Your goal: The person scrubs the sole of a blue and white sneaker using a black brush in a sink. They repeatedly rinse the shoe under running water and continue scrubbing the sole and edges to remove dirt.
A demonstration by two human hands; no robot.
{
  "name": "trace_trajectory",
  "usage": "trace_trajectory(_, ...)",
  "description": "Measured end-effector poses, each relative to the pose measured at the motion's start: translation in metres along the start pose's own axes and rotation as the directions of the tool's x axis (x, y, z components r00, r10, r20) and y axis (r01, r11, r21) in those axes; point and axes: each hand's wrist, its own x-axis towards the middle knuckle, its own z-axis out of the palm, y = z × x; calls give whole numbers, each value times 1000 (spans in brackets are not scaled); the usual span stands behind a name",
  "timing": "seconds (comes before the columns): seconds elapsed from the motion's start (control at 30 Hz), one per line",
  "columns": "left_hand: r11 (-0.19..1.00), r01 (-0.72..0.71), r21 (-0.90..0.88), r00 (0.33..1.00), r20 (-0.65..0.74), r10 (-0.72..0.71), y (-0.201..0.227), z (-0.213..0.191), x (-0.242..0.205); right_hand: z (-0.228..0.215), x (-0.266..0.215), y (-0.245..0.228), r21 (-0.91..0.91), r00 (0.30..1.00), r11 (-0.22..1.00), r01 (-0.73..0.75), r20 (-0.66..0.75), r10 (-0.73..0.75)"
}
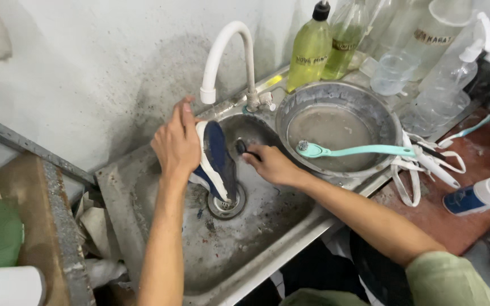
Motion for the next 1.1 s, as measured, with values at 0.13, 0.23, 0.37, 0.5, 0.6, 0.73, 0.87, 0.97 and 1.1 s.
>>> trace_trajectory(0.13, 999, -45, -9, 999, 16, 45, 7, 5, -2, -22, -28, -18, 105, 997, 994, -31, -62, 37)
trace_trajectory(0.23, 994, -76, -76, 991, 106, 84, 24, -11, 10, -31, -25, -13, 225, 993, 974, 33, -119, -6)
trace_trajectory(0.37, 902, 40, -431, 969, 238, 71, 23, -24, 12, -26, -38, -26, 321, 991, 944, 83, -131, -42)
trace_trajectory(0.5, 833, 122, -540, 969, 246, 18, 16, -21, 12, -23, -42, -45, 475, 997, 877, 77, -60, -55)
trace_trajectory(0.6, 938, 216, -271, 952, 274, -140, -21, -7, 10, -23, -40, -53, 475, 998, 877, 65, -50, -46)
trace_trajectory(0.73, 835, 465, -294, 856, 392, -338, -10, -18, 12, -19, -35, -47, 436, 995, 895, 96, -33, -91)
trace_trajectory(0.87, 691, 578, -435, 806, 438, -398, 17, -23, 2, -19, -33, -51, 445, 995, 890, 100, -36, -94)
trace_trajectory(0.97, 581, 512, -632, 855, 305, -420, 20, -4, -9, -21, -40, -57, 419, 995, 902, 101, -30, -98)
trace_trajectory(1.1, 502, 389, -772, 840, 73, -537, -7, -1, 0, -36, -50, -53, 272, 987, 949, 160, -58, -150)
